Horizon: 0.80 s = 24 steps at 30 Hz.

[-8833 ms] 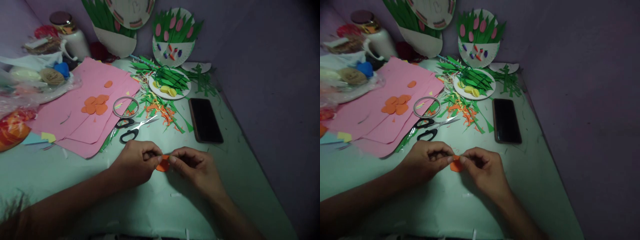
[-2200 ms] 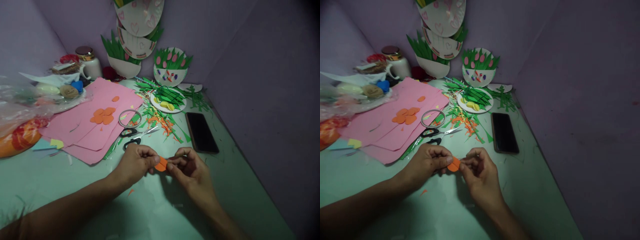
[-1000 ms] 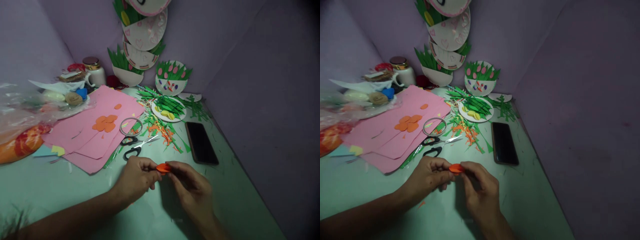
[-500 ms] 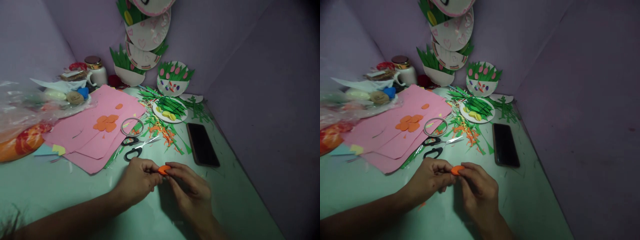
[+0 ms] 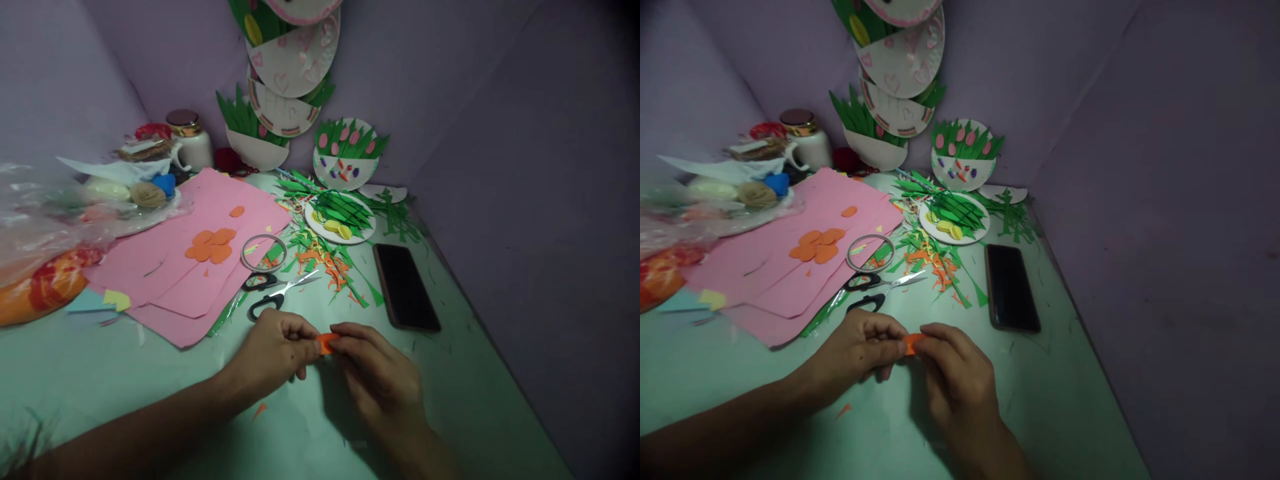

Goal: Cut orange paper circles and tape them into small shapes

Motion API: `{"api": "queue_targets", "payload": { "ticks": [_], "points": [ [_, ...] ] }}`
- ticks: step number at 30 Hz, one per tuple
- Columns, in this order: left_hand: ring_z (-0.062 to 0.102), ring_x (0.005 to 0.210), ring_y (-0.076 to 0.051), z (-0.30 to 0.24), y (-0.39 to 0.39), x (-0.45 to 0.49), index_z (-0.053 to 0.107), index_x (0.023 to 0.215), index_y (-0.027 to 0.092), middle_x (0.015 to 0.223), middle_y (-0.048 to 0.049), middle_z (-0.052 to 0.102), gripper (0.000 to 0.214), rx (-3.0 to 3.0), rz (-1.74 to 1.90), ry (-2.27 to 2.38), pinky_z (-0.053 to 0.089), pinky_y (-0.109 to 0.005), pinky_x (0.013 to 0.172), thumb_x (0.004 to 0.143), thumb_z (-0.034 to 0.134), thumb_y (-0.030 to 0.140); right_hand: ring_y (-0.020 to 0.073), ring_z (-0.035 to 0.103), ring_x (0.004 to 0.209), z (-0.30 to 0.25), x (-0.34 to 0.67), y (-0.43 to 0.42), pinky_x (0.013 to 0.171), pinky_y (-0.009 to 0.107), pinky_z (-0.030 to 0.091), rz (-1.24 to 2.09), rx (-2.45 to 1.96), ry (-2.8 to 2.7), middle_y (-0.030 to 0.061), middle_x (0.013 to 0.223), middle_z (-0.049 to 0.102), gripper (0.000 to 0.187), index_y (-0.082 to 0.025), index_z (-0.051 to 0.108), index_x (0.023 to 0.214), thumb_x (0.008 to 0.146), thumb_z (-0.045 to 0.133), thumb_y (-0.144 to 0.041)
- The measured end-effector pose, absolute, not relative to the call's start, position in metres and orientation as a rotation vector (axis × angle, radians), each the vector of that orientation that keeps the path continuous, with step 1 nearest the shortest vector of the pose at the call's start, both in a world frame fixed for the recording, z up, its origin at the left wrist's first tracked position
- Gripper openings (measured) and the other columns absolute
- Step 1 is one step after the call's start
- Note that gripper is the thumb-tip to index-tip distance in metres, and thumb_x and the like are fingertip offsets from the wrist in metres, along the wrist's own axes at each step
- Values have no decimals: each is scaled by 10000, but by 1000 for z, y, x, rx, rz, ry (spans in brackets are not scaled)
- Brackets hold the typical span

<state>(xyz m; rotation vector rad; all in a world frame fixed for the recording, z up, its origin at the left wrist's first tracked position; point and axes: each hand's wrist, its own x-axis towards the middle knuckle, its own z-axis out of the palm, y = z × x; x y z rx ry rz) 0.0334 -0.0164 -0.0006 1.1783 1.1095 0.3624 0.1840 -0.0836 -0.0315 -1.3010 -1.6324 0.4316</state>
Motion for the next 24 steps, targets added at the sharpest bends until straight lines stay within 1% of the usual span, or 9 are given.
{"api": "queue_targets", "payload": {
  "ticks": [2,4,6,8,11,15,19,22,24],
  "points": [
    [335,332,-49,-2,-17,34,630,608,120,375,37,492,187,1140,378,1110,214,-186,354,605,598,305,201,667,806,-28,181,-82,719,333,549,623,-1355,-1429,64,872,705,171,-236,672,839,754,592,-112],
    [384,352,-63,-3,-17,34,631,616,117,396,25,504,194,1104,406,1106,230,-187,358,608,604,309,196,672,760,-25,179,-81,687,318,553,900,-1373,-1143,54,817,709,89,-219,652,818,734,652,-190],
    [415,369,-73,-5,-17,33,634,633,116,412,20,512,194,1090,427,1108,243,-187,360,612,608,308,174,670,676,-26,178,-79,615,283,553,1154,-1323,-891,39,749,702,156,-202,624,829,701,701,-252],
    [420,369,-74,-7,-17,33,637,637,116,415,17,514,193,1095,423,1106,247,-186,359,621,602,305,160,659,623,-28,179,-79,564,262,543,1288,-1252,-757,22,699,684,216,-194,603,839,684,721,-288],
    [425,371,-72,-6,-17,32,646,631,115,437,7,533,196,1106,413,1099,249,-185,359,630,596,304,165,660,628,-29,180,-80,555,264,535,1362,-1195,-715,23,702,675,220,-191,595,853,702,706,-307],
    [394,353,-66,-4,-18,33,654,618,120,390,27,496,210,1132,426,1117,244,-188,364,663,581,312,172,659,665,-24,178,-81,550,248,516,1377,-1206,-688,46,752,689,284,-181,618,906,685,720,-326],
    [354,361,-60,-2,-23,37,659,617,128,382,44,470,222,1202,426,1126,256,-190,383,701,561,309,156,622,601,-23,174,-79,464,206,474,1374,-1327,-691,43,654,676,266,-157,685,785,644,745,-374],
    [425,418,-86,-1,-22,36,677,709,120,468,22,524,228,1274,395,1128,335,-209,431,719,558,315,145,605,564,-24,173,-78,458,209,470,1357,-1370,-667,39,635,679,240,-159,710,715,616,765,-370],
    [519,519,-127,1,-17,30,684,836,127,609,-22,611,254,1499,421,1200,409,-243,516,748,542,319,140,600,544,-24,174,-78,472,220,480,1339,-1373,-605,36,633,681,243,-164,718,719,602,775,-369]
  ]
}}
